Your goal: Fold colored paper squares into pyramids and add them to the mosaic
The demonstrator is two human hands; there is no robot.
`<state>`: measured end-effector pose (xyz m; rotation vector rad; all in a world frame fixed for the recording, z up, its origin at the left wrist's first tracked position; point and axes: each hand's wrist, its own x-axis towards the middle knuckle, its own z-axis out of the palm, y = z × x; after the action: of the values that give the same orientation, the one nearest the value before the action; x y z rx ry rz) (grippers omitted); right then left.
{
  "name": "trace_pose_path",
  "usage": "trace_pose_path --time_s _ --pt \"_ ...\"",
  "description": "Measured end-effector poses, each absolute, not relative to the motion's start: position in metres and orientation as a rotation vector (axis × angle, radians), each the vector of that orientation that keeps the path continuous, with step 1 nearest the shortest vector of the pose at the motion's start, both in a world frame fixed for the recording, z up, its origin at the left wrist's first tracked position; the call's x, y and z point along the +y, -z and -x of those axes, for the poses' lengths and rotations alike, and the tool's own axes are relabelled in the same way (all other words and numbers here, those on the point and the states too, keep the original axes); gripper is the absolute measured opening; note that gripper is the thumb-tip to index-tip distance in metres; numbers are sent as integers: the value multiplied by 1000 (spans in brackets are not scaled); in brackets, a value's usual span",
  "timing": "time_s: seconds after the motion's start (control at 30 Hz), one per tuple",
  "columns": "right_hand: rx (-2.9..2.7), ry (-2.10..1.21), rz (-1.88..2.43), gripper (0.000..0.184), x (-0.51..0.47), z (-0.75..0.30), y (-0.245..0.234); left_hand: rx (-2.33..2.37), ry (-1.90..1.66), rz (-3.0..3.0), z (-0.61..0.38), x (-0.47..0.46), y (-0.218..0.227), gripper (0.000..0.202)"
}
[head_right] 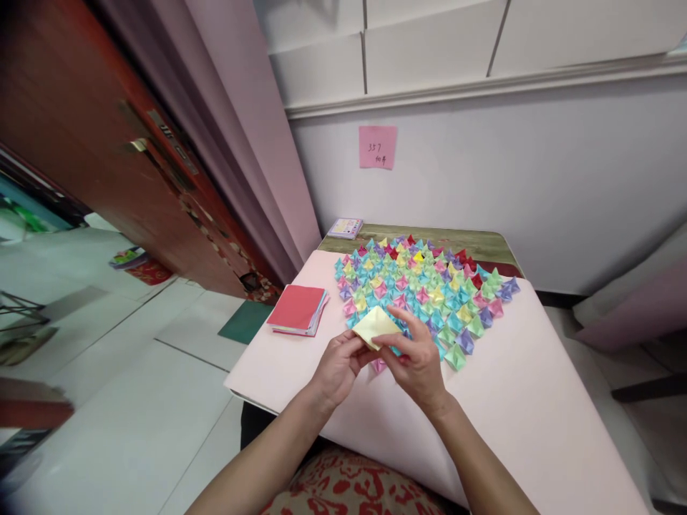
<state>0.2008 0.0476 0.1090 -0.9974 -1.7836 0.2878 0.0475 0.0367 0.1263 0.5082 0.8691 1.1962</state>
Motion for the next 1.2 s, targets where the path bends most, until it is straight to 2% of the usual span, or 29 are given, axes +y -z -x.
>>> trace_pose_path --time_s 0.13,0.27,0.47,0.6,0.67,0.73,0.87,1.03,1.2 --pt "-1898 -126 964 18 45 -202 -102 783 -1231 -408 -44 37 -131 33" --pt "-1928 -208 914 21 44 -204 -102 817 -1245 -473 -45 37 -132 39" --pt "-1559 -621 1096 21 45 -196 -102 948 -1266 -564 -47 35 -130 39" --pt "-1220 -1147 1100 39 45 -192 -95 1041 -1288 -669 -47 34 -130 30" --pt "-1130 -1262 1081 46 44 -192 -94 1074 -1311 -731 -46 33 -130 25" --pt "-1139 -1251 1082 46 43 -193 -96 1088 -1324 -830 -44 33 -130 27" --pt "-1350 -1045 1147 38 43 -197 -104 1137 -1354 -1131 -37 32 -134 55" --pt "-1540 -780 1169 26 46 -200 -110 1218 -1370 -1302 -31 34 -138 24" --pt "-1611 -583 1125 16 51 -200 -109 1270 -1393 -1388 -29 39 -137 18"
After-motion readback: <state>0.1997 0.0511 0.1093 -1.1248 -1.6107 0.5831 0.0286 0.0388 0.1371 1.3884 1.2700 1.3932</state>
